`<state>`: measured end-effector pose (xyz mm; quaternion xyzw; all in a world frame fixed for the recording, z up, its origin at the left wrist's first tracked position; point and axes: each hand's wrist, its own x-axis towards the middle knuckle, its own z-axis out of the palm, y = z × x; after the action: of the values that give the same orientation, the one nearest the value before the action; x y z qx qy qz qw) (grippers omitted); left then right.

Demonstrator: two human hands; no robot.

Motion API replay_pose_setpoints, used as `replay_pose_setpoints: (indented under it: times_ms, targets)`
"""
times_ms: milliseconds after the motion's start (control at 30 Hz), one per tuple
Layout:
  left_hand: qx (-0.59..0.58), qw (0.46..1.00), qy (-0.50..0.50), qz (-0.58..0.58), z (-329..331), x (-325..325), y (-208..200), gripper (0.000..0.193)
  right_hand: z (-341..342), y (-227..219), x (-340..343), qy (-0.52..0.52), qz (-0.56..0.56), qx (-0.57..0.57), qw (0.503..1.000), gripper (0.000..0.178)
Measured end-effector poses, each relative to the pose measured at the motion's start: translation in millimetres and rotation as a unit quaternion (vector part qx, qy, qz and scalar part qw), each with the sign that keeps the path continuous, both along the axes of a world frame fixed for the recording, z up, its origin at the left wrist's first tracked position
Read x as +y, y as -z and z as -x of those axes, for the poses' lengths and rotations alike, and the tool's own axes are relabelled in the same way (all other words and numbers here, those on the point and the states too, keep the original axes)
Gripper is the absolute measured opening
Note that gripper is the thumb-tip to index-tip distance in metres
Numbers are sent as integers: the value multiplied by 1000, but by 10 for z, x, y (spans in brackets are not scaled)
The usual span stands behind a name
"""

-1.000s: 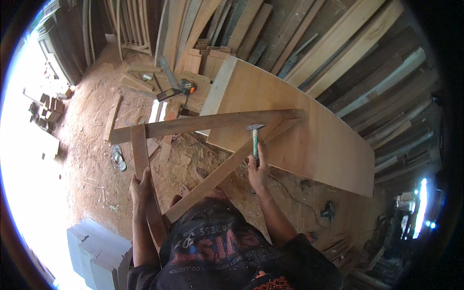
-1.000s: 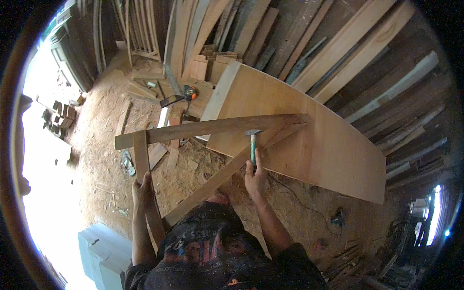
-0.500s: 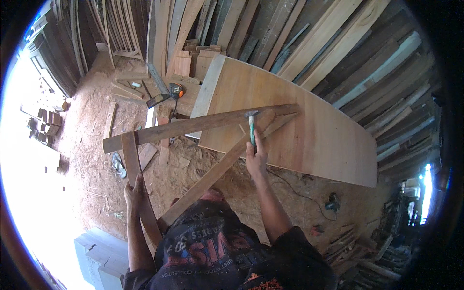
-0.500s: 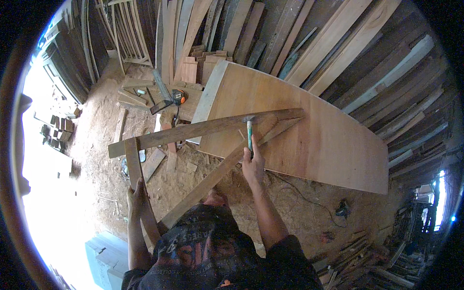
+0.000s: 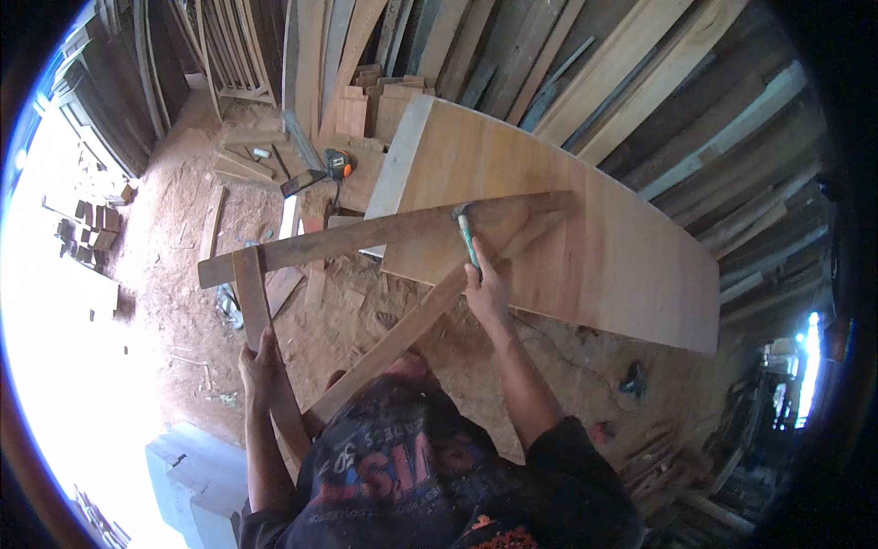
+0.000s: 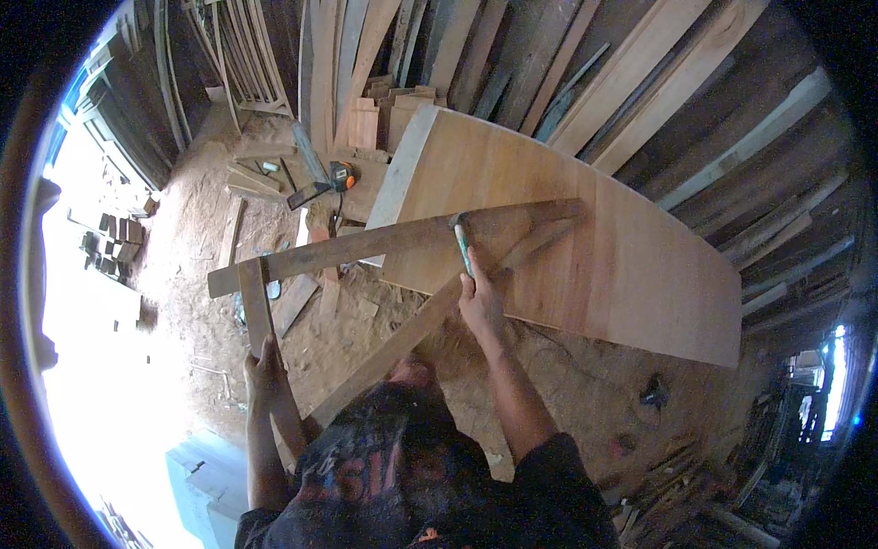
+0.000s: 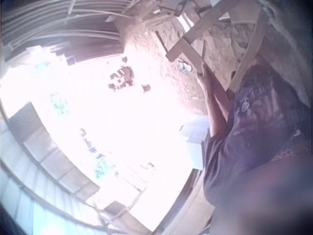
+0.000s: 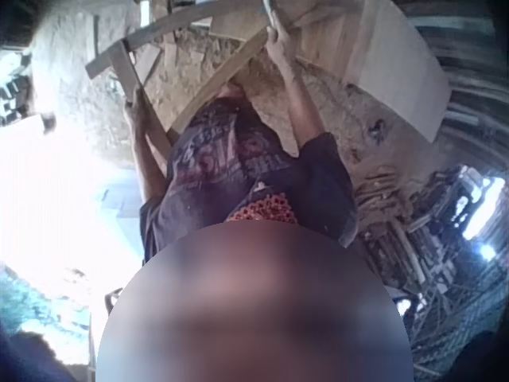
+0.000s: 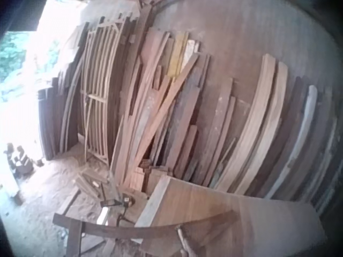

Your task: The person uses a circular saw to cut a wooden frame resting on a large plywood sheet, then removes the frame and measures the sheet with a tape measure while marking it with a pencil.

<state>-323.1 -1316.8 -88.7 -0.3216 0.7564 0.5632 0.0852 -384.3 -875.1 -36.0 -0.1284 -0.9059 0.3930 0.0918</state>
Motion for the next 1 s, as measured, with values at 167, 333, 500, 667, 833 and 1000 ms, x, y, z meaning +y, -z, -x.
replay_pose_setpoints:
  times_ms: [167, 333, 500, 667, 833, 1000]
  targets:
    - [4, 1000, -3, 28, -3, -33, 97, 54, -362, 8, 12, 44, 90, -27, 995, 52]
    - [-62, 998, 19, 10, -3, -21, -29, 69, -1065, 61, 29, 39, 47, -44, 997, 50]
    - [-57, 996, 26, 57, 37, 42, -82, 65, -1566, 120, -20, 69, 48, -64, 994, 52]
    - [-21, 999, 29, 28, 48, 42, -70, 60, -1701, 166, -46, 55, -16, 25, 998, 48]
    - [-42, 998, 34, 25, 84, 24, -51, 60, -1737, 166, -79, 54, 0, -3, 999, 48]
    - [-28, 999, 20, 28, 95, 13, 42, 63, -1622, 110, -54, 18, -26, 68, 997, 48]
